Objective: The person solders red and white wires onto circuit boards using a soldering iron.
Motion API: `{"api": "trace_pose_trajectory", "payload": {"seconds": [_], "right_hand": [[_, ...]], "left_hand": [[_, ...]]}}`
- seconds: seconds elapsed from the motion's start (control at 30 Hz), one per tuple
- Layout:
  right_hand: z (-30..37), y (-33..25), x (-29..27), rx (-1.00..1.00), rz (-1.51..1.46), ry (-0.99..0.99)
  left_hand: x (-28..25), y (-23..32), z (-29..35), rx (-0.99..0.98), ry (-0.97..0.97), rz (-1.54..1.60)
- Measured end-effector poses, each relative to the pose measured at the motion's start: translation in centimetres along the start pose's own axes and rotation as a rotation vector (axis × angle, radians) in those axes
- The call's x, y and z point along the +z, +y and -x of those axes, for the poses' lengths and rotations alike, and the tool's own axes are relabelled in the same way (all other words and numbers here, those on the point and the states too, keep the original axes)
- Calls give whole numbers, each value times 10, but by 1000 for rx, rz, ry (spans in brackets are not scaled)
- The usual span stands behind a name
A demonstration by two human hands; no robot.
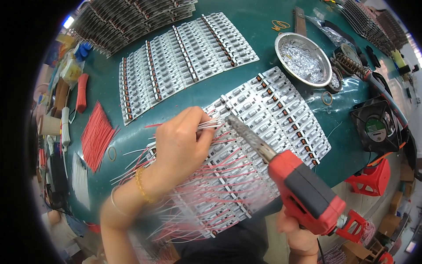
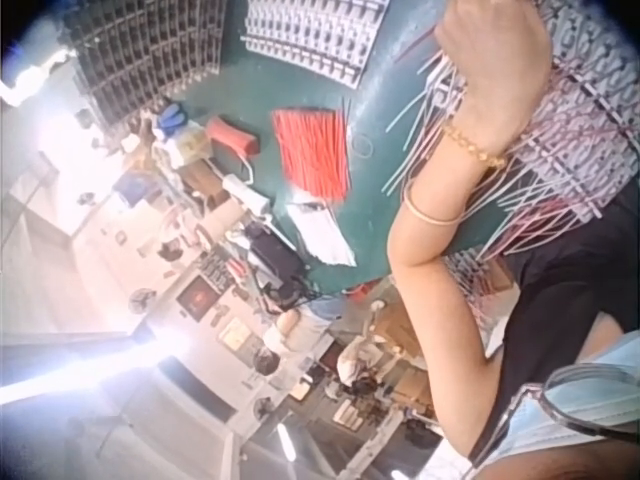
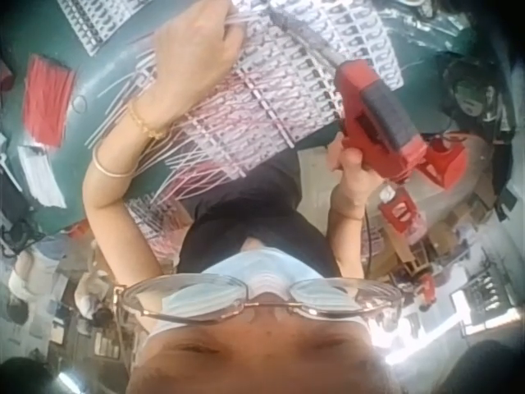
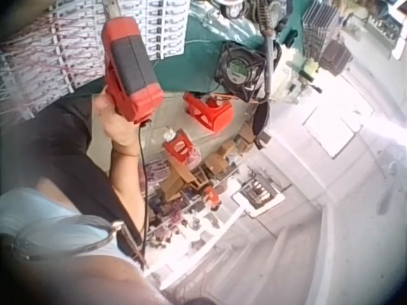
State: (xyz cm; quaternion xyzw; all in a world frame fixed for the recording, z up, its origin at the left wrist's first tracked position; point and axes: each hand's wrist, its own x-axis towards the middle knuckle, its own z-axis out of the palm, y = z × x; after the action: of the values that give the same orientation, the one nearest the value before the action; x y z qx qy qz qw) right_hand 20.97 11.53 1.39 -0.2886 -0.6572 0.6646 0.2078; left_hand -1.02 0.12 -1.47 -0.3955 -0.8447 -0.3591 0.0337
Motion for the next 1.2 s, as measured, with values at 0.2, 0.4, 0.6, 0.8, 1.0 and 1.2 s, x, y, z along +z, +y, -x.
{"api": "trace_pose_trajectory", "payload": {"seconds": [0.2,0.4,0.6,0.8,1.0,1.2], "right_hand": [[3,-5,0,97,-50,-3],[6,-4,-4,55,-101,-12],[8,3,-16,-42,-94,-7],[10,7,-10,-23,-47,12],[5,5,-5,31,-31,17],[13,7,-20,146,59,-45]], "left_hand": [[-2,1,1,-15,-10,-7],[-11,-2,-2,11,76,44],[-29,14,-1,-177,12,268],[-5,13,5,-77,-74,46],[-6,12,1,-133,-108,66],[-7,12,1,-128,-117,57]]}}
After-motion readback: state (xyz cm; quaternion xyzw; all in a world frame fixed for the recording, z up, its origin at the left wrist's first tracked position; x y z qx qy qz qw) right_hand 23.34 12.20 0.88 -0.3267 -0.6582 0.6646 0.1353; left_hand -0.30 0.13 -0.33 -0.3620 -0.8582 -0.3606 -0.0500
